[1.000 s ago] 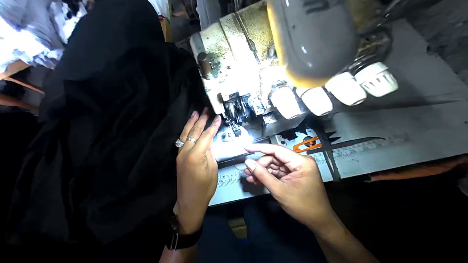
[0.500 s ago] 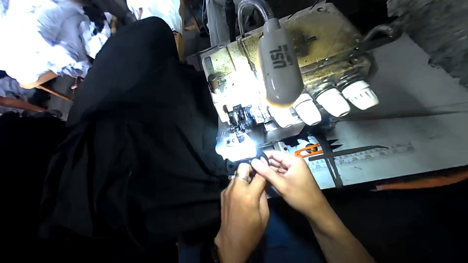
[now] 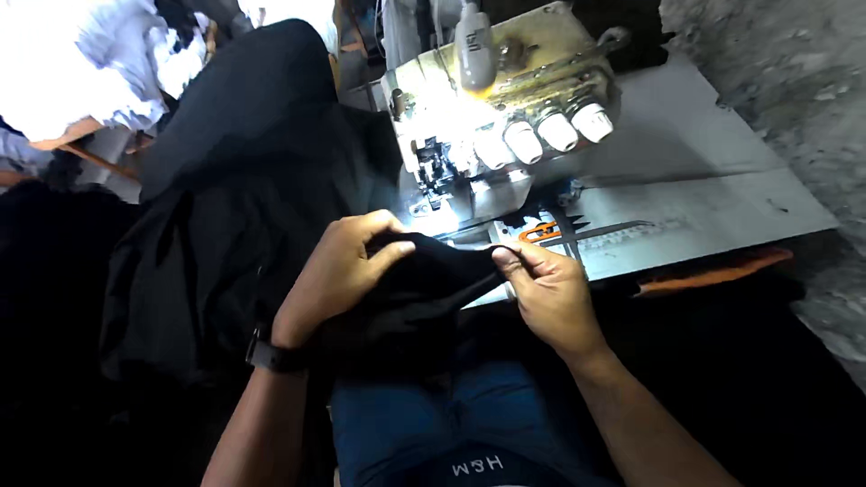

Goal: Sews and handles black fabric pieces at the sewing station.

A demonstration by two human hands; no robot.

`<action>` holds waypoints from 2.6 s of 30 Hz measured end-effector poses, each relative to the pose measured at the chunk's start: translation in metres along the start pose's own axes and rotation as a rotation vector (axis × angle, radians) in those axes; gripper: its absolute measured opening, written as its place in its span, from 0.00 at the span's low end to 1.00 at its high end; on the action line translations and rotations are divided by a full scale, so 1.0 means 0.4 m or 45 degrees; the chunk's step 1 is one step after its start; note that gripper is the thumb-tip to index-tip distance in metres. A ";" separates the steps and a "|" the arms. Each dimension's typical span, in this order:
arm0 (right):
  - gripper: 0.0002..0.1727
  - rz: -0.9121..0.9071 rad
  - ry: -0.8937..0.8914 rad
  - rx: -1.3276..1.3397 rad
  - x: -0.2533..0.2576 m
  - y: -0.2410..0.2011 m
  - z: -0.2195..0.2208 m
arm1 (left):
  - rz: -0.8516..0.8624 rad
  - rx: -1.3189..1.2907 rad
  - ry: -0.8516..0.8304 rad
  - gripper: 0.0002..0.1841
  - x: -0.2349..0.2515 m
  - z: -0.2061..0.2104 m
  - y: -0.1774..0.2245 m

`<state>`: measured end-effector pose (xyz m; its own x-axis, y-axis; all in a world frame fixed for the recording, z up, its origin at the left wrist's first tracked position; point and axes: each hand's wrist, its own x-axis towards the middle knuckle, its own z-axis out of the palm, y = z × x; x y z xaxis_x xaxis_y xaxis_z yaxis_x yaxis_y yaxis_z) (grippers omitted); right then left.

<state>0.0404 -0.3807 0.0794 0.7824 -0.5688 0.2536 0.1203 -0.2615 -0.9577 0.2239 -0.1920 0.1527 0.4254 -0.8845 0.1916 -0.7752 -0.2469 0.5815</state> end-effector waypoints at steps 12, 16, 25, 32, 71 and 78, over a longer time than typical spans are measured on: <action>0.08 0.503 0.198 0.609 0.029 0.039 0.002 | -0.674 -0.326 0.392 0.06 -0.023 0.031 -0.013; 0.08 0.533 0.247 0.639 0.034 0.053 0.003 | -0.709 -0.457 0.479 0.05 -0.024 0.034 -0.019; 0.06 0.502 0.201 0.612 0.028 0.062 -0.021 | -0.730 -0.595 0.489 0.11 -0.027 0.038 -0.024; 0.08 0.534 0.180 0.635 0.027 0.055 -0.027 | -0.713 -0.638 0.492 0.11 -0.033 0.037 -0.027; 0.15 0.622 -0.402 0.431 -0.009 -0.173 0.217 | 0.131 -0.442 0.264 0.11 -0.528 0.095 0.288; 0.47 -0.421 -0.492 -0.313 -0.058 -0.132 0.132 | -0.024 -0.353 0.704 0.11 -0.744 -0.166 0.275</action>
<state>0.0482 -0.3124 0.1167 0.8997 -0.1107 0.4222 0.2874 -0.5776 -0.7640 0.0428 0.0704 0.2120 0.6744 -0.5268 0.5174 -0.6465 -0.0826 0.7585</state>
